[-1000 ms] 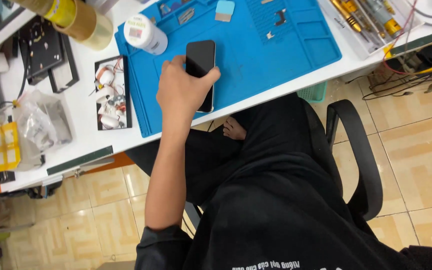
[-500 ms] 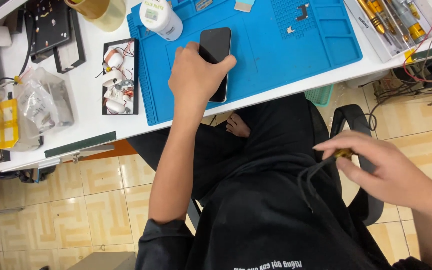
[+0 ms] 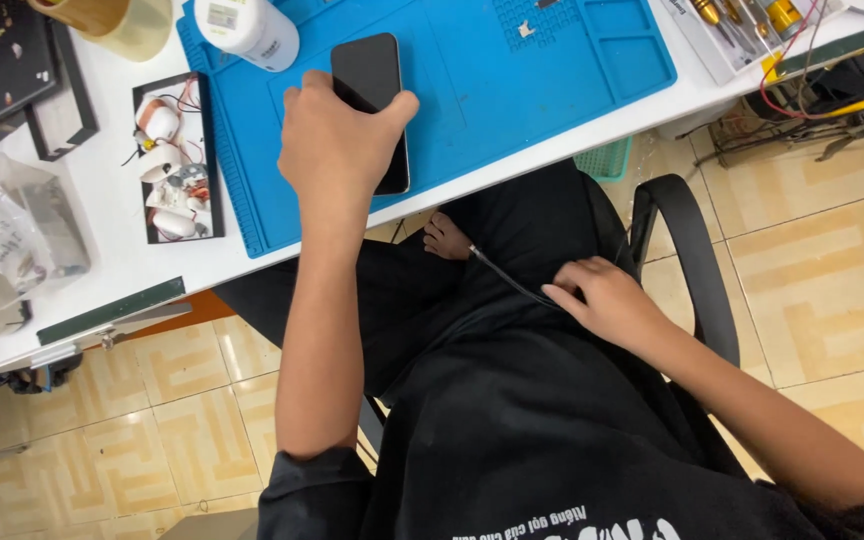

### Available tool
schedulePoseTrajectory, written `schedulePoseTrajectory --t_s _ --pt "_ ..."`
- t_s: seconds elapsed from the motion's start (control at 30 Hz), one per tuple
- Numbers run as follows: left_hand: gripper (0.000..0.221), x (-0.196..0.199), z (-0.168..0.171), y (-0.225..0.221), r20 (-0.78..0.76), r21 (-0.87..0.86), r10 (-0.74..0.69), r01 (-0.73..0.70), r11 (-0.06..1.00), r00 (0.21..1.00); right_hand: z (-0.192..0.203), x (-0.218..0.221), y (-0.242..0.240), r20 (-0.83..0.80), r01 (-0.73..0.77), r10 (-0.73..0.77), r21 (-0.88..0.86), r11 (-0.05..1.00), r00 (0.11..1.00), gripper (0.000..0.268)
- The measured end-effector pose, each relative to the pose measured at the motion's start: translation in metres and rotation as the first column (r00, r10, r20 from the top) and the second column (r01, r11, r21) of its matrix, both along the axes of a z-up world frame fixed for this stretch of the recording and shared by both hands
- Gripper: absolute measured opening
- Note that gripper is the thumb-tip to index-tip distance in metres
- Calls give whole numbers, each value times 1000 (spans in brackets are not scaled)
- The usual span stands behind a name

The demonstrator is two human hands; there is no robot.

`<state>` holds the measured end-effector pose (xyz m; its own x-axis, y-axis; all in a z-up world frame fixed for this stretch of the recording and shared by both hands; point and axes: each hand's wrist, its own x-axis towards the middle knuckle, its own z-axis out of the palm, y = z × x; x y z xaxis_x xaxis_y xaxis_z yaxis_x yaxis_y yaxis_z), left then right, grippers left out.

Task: Connecting internal ribbon cables and assembling a smartphone screen onto its chassis on a repair bench.

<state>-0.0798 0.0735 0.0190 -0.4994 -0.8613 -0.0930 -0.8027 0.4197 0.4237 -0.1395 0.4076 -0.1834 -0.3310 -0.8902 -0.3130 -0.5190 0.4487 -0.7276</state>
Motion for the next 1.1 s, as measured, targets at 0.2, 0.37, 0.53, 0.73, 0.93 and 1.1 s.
schedulePoseTrajectory --t_s 0.2,0.37,0.53,0.73,0.93,1.1 --pt "71 -2 -8 -4 -6 -66 12 -12 998 1000 -22 17 -109 -12 -55 60 262 964 998 77" --pt "65 0 5 -4 -31 -3 16 -16 1000 999 11 26 -136 236 25 -91 267 963 968 53" --pt "67 -4 7 -10 -34 60 55 -53 997 998 85 35 -118 699 122 121 -287 950 704 30" --pt "66 -5 21 0 -16 117 53 -51 992 998 130 32 -123 665 249 121 -434 866 736 33" --pt "53 -9 67 42 -11 247 99 -93 965 995 134 26 -130 663 303 133 -500 811 737 39" --pt "54 -9 67 47 -40 221 70 -60 974 997 130 29 -125 649 331 116 -524 785 752 46"
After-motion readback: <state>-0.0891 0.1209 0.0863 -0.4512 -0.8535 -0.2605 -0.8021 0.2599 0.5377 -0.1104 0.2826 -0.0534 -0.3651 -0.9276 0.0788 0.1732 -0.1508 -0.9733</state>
